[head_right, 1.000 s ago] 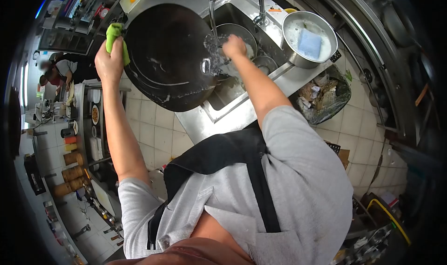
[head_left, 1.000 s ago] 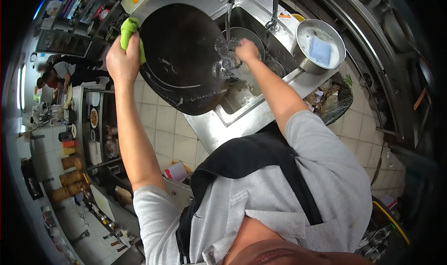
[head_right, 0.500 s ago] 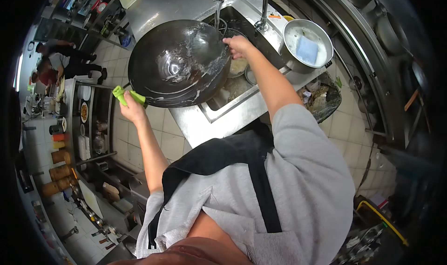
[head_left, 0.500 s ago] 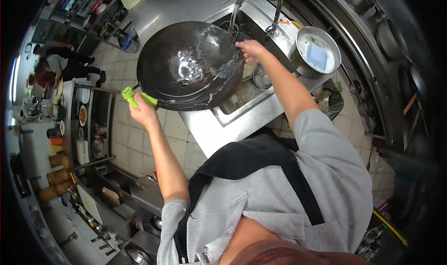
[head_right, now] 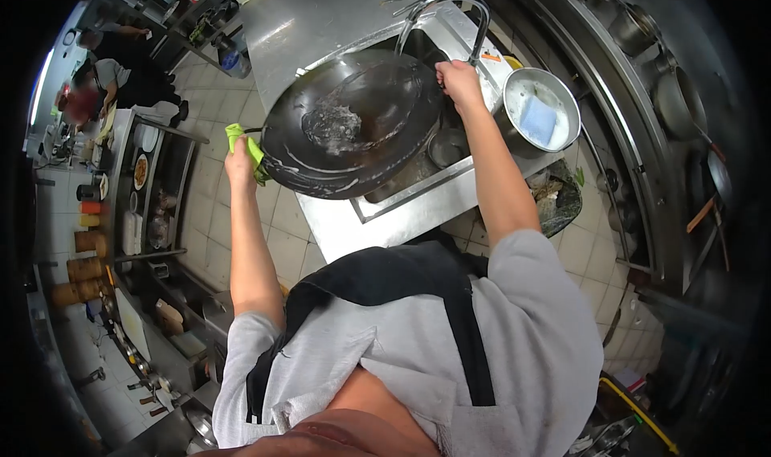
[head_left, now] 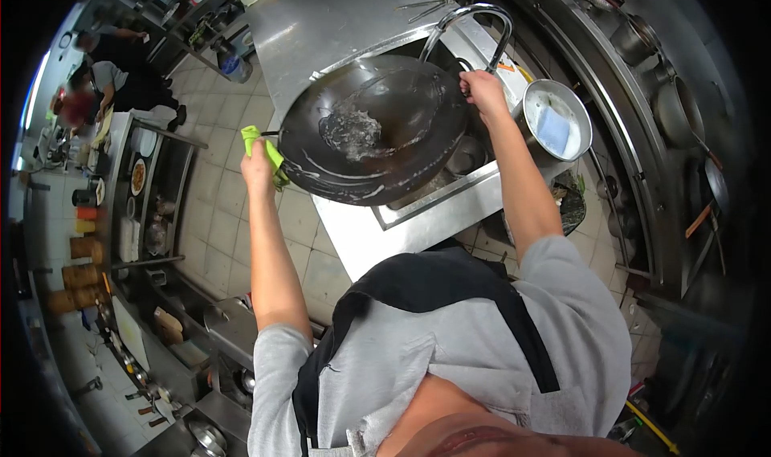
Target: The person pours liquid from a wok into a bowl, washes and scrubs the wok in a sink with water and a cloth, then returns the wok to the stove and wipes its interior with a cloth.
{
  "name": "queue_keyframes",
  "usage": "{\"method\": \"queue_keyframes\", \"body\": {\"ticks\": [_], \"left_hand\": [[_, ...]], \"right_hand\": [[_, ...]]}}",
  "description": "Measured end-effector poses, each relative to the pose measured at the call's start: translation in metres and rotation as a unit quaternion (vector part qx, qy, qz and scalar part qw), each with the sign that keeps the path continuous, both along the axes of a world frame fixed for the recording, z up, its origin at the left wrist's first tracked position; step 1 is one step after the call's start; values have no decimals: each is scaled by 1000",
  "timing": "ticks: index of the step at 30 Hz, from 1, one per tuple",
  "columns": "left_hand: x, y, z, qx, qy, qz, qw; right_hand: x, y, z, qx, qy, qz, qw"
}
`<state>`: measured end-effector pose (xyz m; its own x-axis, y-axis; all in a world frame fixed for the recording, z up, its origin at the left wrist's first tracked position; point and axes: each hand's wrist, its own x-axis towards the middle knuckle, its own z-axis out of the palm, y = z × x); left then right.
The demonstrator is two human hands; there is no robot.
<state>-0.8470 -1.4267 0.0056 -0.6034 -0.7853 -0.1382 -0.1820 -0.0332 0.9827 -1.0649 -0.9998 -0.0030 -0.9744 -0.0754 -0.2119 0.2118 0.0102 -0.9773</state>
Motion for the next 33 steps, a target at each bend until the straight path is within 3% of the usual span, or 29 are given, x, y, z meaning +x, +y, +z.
{"method": "queue_keyframes", "body": {"ticks": [7, 10, 12, 13, 14, 18, 20, 21, 23, 26, 28, 30, 33], "left_hand": [[-21, 17, -24, 127, -85, -80, 985], [-35, 24, -14, 130, -96, -86, 983], [-45, 15, 4, 112, -44, -87, 989], [-49, 9, 25, 56, -37, -94, 993], [-50, 13, 55, 5, 3, -99, 995], [-64, 42, 160, -242, 60, -138, 958], [-67, 80, 200, -378, 19, -140, 915], [-67, 102, 218, -380, 16, -141, 914], [-61, 135, 237, -515, -54, -145, 843], [-63, 127, 227, -525, -57, -134, 838], [-57, 92, 194, -513, -31, -126, 848], [-35, 75, 163, -464, -1, -75, 882], [-1, 49, 108, -395, 79, 7, 915]], "right_hand": [[60, 47, 106, 16, 99, -17, 995], [77, 53, 119, 27, 120, -62, 990], [81, 60, 106, 46, 103, -99, 989], [76, 66, 77, 52, 106, -93, 989], [74, 69, 54, 55, 31, -79, 995], [71, 37, -43, -84, -119, -47, 988], [58, 8, -107, -123, -194, -6, 973], [56, -13, -120, -116, -224, -3, 968], [56, -46, -140, -109, -261, 4, 959], [47, -68, -171, -122, -294, 40, 947], [32, -73, -189, -124, -297, 30, 946], [16, -67, -166, -113, -322, 57, 938], [-1, -59, -124, -31, -220, 115, 968]]}}
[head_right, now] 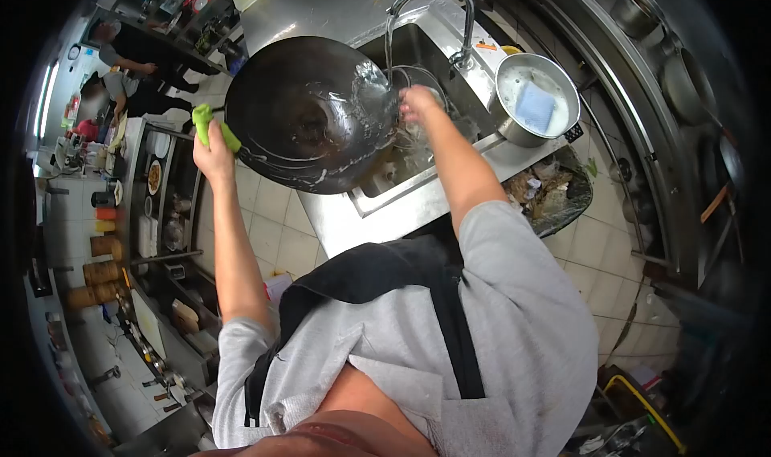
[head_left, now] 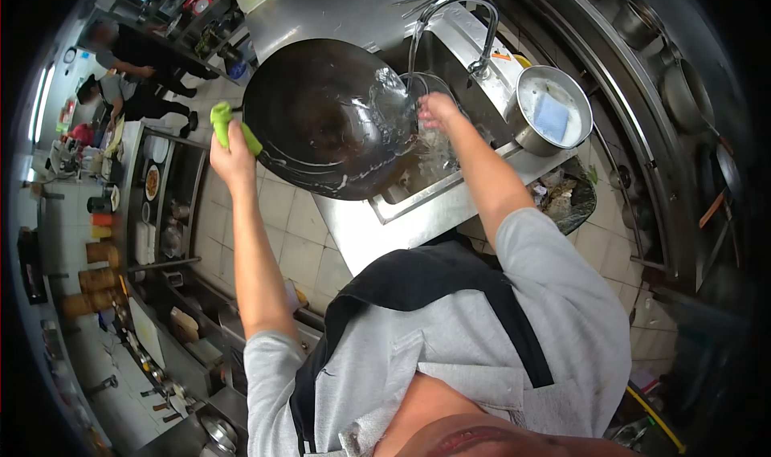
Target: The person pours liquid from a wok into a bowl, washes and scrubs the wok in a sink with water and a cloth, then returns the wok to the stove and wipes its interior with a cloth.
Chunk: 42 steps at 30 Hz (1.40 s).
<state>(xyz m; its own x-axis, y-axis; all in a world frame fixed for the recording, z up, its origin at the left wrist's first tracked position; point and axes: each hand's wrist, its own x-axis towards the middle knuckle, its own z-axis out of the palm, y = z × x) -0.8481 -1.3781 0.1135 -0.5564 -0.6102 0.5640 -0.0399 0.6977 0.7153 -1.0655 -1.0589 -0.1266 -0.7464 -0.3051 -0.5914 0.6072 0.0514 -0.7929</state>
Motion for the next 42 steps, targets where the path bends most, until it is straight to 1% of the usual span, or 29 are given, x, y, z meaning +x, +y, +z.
{"method": "queue_keyframes", "body": {"ticks": [3, 5, 6, 7, 9, 10, 13, 14, 16, 17, 19, 20, 21, 22, 23, 24, 25, 27, 28, 29, 31, 33, 35, 37, 38, 39, 40, 41, 42], "left_hand": [[41, 3, -44, 33, 18, 46, 998], [60, 19, -65, 81, 86, 61, 991], [66, 29, -70, 87, 86, 63, 991], [73, 40, -75, 117, 89, 70, 987], [85, 57, -85, 152, 90, 81, 981], [89, 63, -90, 155, 97, 69, 981], [107, 85, -95, 173, 92, 43, 980], [115, 90, -98, 176, 78, 6, 981], [128, 102, -94, 169, 32, -50, 984], [136, 106, -95, 165, 27, -45, 985], [148, 110, -101, 146, -56, -68, 985], [155, 109, -99, 147, -37, -71, 986], [160, 101, -96, 130, 0, -61, 990], [152, 91, -83, 158, 33, -46, 986], [149, 83, -68, 188, 63, -29, 980], [135, 77, -44, 122, 36, 8, 992], [114, 67, -24, 53, 12, 47, 997], [69, 34, -12, -45, -18, 32, 998], [36, 22, -7, -64, -12, 15, 998], [2, 13, -1, -83, -8, -2, 997], [-65, 8, 10, -115, -69, -15, 991], [-130, 4, 0, -166, -146, -5, 975], [-182, 12, -5, -214, -230, -46, 948], [-232, 4, -38, -238, -296, -111, 918], [-255, 0, -55, -236, -298, -121, 917], [-276, -6, -77, -222, -358, -158, 893], [-287, -6, -95, -207, -418, -196, 862], [-292, -4, -100, -205, -440, -191, 853], [-288, -12, -106, -218, -434, -194, 852]], "right_hand": [[10, 1, 39, 54, 29, 24, 998], [42, -4, 66, -45, -23, -21, 999], [51, -7, 68, -71, -63, -26, 995], [46, -14, 53, -64, -65, -24, 996], [27, -29, 2, -154, -26, -90, 984], [29, -29, 30, -85, -24, -114, 990], [-3, -41, 28, -75, -13, -67, 995], [-16, -45, 26, -73, -15, -64, 995], [-39, -55, 30, 70, 50, -18, 996], [-46, -55, 33, 81, 59, 10, 995], [-68, -56, 16, 32, 50, 35, 998], [-73, -55, 9, 30, 48, 34, 998], [-73, -52, 15, 100, 127, 69, 984], [-75, -49, 24, 169, 204, 101, 959], [-79, -45, 32, 170, 199, 98, 960], [-83, -44, 47, 257, 220, 186, 923], [-87, -46, 57, 338, 239, 272, 869], [-82, -50, 62, 348, 260, 276, 857], [-84, -52, 65, 361, 284, 280, 843], [-86, -56, 58, 358, 283, 279, 845], [-91, -63, 39, 371, 318, 245, 838], [-83, -61, 51, 359, 314, 250, 843], [-87, -62, 54, 379, 301, 284, 828], [-83, -63, 58, 386, 317, 270, 823], [-78, -62, 69, 364, 332, 262, 830], [-75, -58, 76, 343, 342, 252, 838], [-76, -52, 80, 330, 358, 278, 828], [-77, -48, 75, 315, 373, 306, 817], [-79, -52, 63, 264, 327, 261, 869]]}}
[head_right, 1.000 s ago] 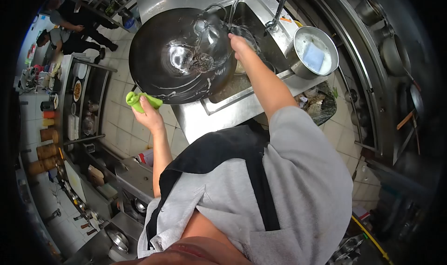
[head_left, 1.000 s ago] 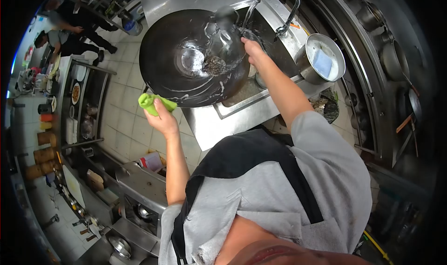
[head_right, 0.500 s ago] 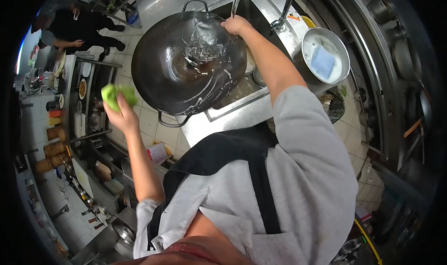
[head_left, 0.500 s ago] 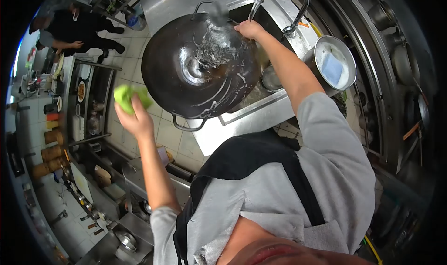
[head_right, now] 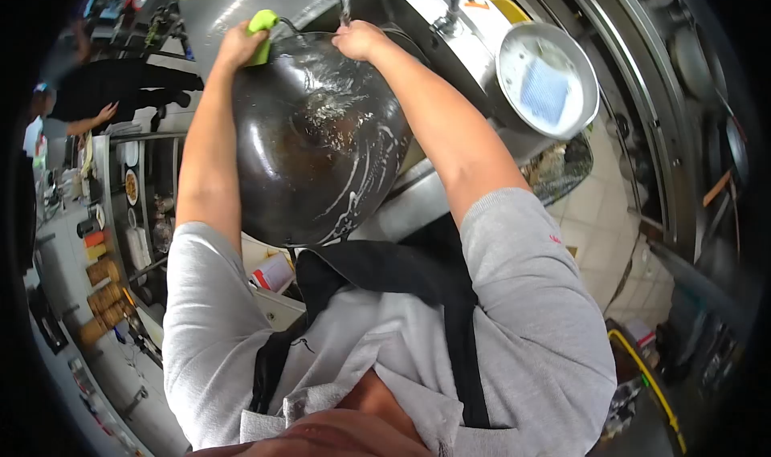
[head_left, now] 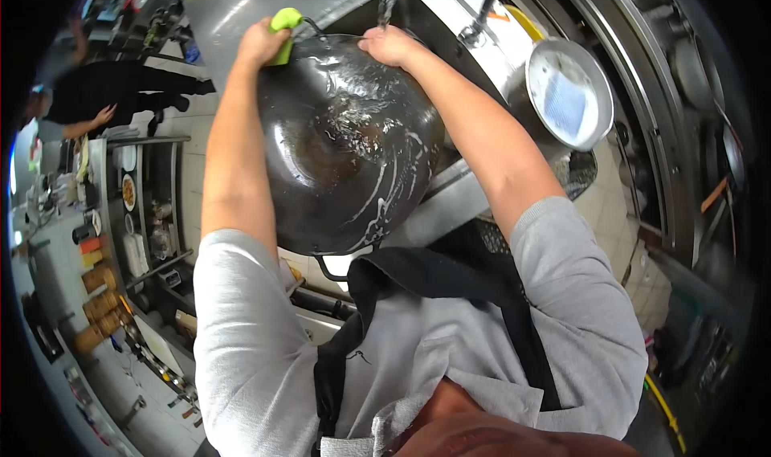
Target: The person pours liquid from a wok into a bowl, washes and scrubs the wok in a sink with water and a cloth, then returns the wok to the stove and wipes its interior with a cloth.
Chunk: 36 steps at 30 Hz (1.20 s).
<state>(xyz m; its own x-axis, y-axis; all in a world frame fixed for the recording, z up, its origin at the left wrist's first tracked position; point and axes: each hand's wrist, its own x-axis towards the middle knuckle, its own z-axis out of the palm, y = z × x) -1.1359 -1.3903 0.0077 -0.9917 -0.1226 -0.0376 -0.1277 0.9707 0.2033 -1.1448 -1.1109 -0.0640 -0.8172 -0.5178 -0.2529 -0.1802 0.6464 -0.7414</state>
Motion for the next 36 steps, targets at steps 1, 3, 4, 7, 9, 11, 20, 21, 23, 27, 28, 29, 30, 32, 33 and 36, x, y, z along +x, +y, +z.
{"method": "queue_keyframes", "body": {"ticks": [1, 3, 4, 7, 9, 11, 20, 21, 23, 27, 28, 29, 30, 32, 33, 36], "left_hand": [[3, -3, 3, -10, 14, -8, 1000], [15, -4, 15, -31, 33, -2, 999], [17, -22, 16, -42, 48, -2, 998], [55, -42, 48, -37, 80, 50, 995], [86, -62, 52, -20, 112, 96, 989], [123, -53, 67, 42, 174, 155, 972], [151, 52, 169, 15, 308, 95, 946], [146, 60, 176, 3, 311, 102, 945], [134, 62, 184, -24, 311, 105, 944], [119, 64, 182, -27, 294, 102, 950], [117, 66, 179, -30, 291, 98, 951], [115, 67, 177, -34, 289, 94, 952], [113, 69, 176, -34, 288, 93, 952], [110, 69, 166, -41, 290, 100, 951], [111, 68, 161, -40, 285, 103, 952], [112, 67, 160, -18, 283, 112, 952]], "right_hand": [[8, 7, 2, 5, -6, -6, 1000], [17, 29, 3, -36, -18, -4, 999], [13, 38, -15, -25, -72, -39, 996], [33, 66, -62, -125, -131, -212, 960], [23, 83, -81, -90, -296, -140, 941], [39, 86, -69, -1, -226, -118, 967], [5, 15, 14, -185, -131, -79, 971], [-3, 7, 16, -189, -113, -84, 972], [3, 4, 45, -256, -185, -129, 940], [10, -6, 59, -341, -215, -182, 897], [8, -6, 54, -307, -164, -205, 915], [6, -6, 49, -307, -165, -205, 914], [12, -5, 55, -328, -212, -132, 911], [27, 2, 81, -227, -184, 4, 956], [22, 4, 78, -224, -189, 4, 956], [18, 35, 102, 174, 181, 121, 960]]}}
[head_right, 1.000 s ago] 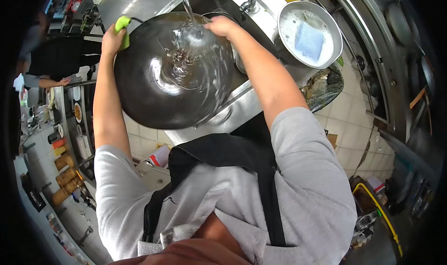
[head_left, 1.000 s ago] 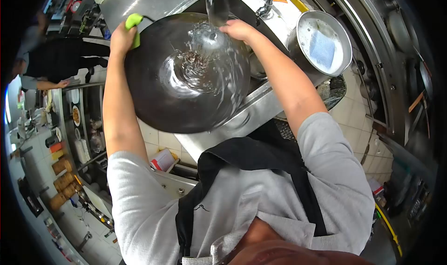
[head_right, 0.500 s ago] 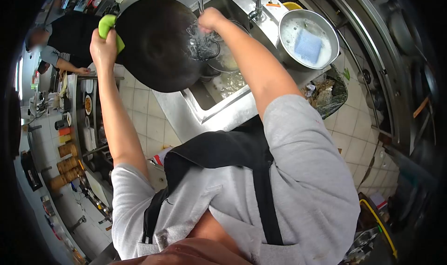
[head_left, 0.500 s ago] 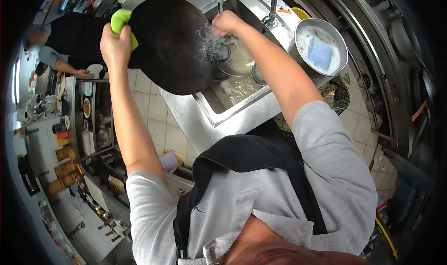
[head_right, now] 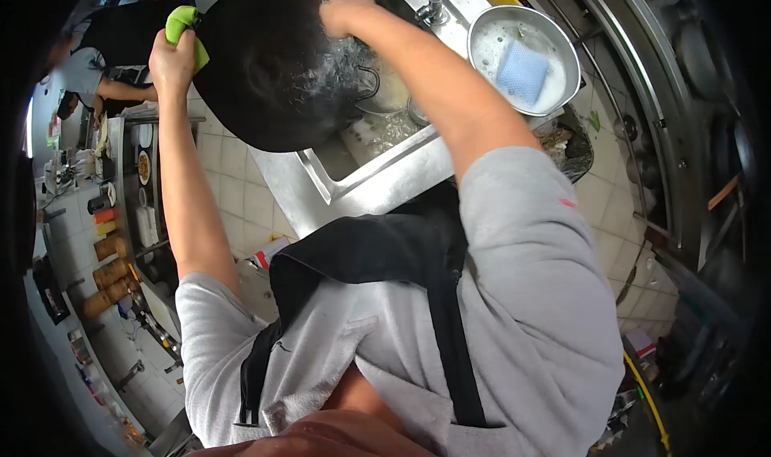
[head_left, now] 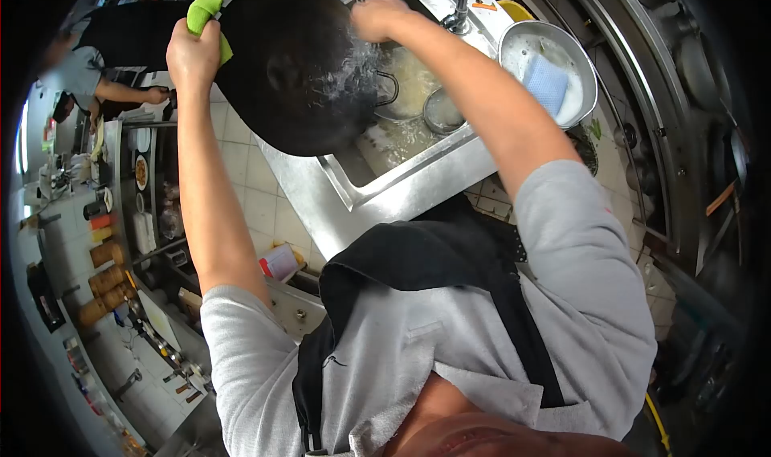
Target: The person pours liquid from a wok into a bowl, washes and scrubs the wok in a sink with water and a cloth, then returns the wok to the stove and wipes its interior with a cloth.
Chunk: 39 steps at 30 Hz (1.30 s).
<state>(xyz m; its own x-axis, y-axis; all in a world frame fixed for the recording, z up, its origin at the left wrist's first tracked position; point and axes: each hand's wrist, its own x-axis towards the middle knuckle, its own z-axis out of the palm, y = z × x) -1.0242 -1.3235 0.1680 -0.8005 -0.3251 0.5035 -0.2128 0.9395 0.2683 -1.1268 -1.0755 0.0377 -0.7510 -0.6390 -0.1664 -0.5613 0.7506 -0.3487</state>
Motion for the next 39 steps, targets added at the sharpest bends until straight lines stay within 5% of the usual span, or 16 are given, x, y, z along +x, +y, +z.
{"method": "queue_keyframes", "body": {"ticks": [3, 9, 14, 18, 20, 22, 24, 28, 32, 36, 39], "left_hand": [[4, -1, 2, 19, -5, 8, 1000], [19, 4, 26, -5, 41, 8, 999], [46, -9, 53, -29, 84, 34, 996], [63, -15, 66, -24, 98, 44, 994], [74, -9, 69, -29, 116, 32, 992], [87, 2, 69, -57, 110, 12, 992], [106, 26, 67, -22, 116, -30, 992], [154, 48, 62, -84, 169, -129, 974], [237, 98, 44, -148, 194, -201, 949], [337, 144, 17, -182, 211, -232, 932], [403, 156, -15, -163, 228, -181, 943]], "right_hand": [[-8, 34, -17, 269, 48, 83, 958], [-24, 67, -66, 331, 179, 98, 921], [-56, 58, -87, 147, 198, -22, 969], [1, 42, -85, -59, 319, 110, 940], [41, 25, -104, -48, 97, 58, 992], [61, 1, -186, -80, -91, -14, 993], [95, -9, -180, -123, -455, -118, 874], [130, -29, -221, -360, -650, -251, 621], [105, -25, -214, -391, -628, -368, 563], [44, -15, -222, -485, -634, -293, 526], [80, 5, -135, -611, -572, -213, 504]]}}
